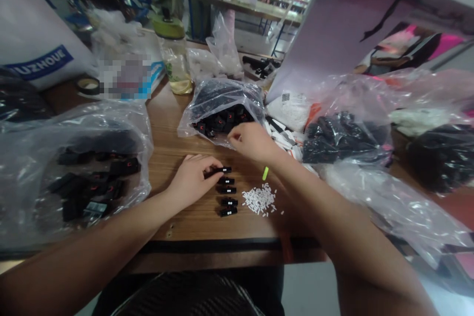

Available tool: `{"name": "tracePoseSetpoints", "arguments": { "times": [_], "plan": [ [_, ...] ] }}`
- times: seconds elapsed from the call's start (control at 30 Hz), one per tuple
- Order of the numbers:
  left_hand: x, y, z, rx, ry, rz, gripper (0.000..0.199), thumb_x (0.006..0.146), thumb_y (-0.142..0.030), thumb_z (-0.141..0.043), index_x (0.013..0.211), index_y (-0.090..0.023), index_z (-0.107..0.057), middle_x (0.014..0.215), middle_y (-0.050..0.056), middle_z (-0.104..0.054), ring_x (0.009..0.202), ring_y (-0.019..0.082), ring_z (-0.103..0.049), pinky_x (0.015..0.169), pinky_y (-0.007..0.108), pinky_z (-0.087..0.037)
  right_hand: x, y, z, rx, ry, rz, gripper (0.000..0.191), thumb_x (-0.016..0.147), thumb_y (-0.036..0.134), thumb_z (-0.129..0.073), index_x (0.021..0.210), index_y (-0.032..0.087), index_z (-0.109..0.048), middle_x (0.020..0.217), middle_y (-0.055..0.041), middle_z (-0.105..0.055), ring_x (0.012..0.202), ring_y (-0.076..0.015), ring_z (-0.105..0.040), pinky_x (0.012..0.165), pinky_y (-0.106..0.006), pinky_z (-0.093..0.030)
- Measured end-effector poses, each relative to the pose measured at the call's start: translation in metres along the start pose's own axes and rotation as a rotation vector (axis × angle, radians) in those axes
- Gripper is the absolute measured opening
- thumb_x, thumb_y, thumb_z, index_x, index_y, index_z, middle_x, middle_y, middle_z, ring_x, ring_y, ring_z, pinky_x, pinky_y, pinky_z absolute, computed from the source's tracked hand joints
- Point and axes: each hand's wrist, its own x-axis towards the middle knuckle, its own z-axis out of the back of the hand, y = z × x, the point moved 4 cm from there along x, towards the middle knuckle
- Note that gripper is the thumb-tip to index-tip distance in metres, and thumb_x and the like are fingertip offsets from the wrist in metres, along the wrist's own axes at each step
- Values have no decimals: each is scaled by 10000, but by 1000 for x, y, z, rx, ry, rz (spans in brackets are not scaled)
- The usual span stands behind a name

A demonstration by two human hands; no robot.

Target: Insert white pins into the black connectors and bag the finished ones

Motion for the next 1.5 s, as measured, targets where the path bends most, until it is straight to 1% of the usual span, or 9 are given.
{"name": "tracePoseSetpoints", "arguments": {
  "times": [0.1,0.2,0.57,0.77,0.97,1.1,1.27,1.4,1.5],
  "plan": [
    [0,0,0,-16,-15,-1,88,816,-172,-695,881,-222,-666,820,-10,-707,827,227,-642,840,409,-400,32,-17,-6,-136,-43,-232,348,808,321,-643,1099,154,-733,978,-93,-763,888,-232,-684,765,-297,-480],
    [-1,-2,0,-18,-13,-8,119,789,-164,-694,887,-220,-658,851,-5,-716,849,232,-642,845,412,-400,51,-18,-19,-211,-39,-331,448,780,433,-657,1089,116,-727,1033,-165,-748,959,-304,-683,796,-358,-503],
    [-3,0,6,-168,-31,32,127,902,-165,-551,949,-224,-652,912,-8,-734,880,206,-657,869,378,-422,54,-7,-25,-256,-29,-391,406,791,461,-632,1006,133,-737,1010,-183,-739,960,-326,-690,797,-404,-523],
    [-1,5,10,-270,-153,70,183,984,-238,-463,931,-200,-634,896,14,-692,851,186,-632,800,327,-467,52,-7,-24,-200,-49,-364,243,766,280,-655,968,159,-714,1016,-124,-744,956,-280,-683,797,-352,-500],
    [-4,2,18,-629,-334,134,298,950,-363,-555,1197,-197,-563,971,41,-669,767,142,-625,656,261,-527,-16,30,1,-23,-132,-62,302,819,304,-643,1096,185,-620,960,-53,-736,823,-185,-664,727,-282,-461],
    [-9,-15,19,-904,-207,233,273,857,-354,-665,1075,-189,-656,956,45,-696,734,143,-651,585,249,-559,-69,58,10,-125,-226,107,231,877,243,-573,1095,175,-605,928,-77,-710,823,-205,-641,728,-315,-442],
    [-24,-37,31,-945,48,254,261,793,-296,-717,1039,-211,-694,906,27,-719,747,162,-675,618,282,-574,-107,80,16,-80,-259,295,152,956,218,-500,1033,186,-627,961,-86,-698,891,-205,-643,774,-326,-483],
    [-56,-35,39,-741,110,211,172,819,-273,-707,986,-235,-693,886,14,-735,775,176,-690,724,331,-566,-143,59,30,129,-357,188,228,922,306,-614,1136,241,-659,1174,-96,-683,1048,-237,-650,893,-388,-519],
    [-86,-25,35,-438,56,158,109,871,-277,-661,976,-259,-684,906,19,-735,813,200,-686,758,372,-549,-178,8,25,124,-357,-161,179,929,304,-572,964,241,-735,939,-78,-730,833,-226,-684,737,-367,-534]
  ]
}}
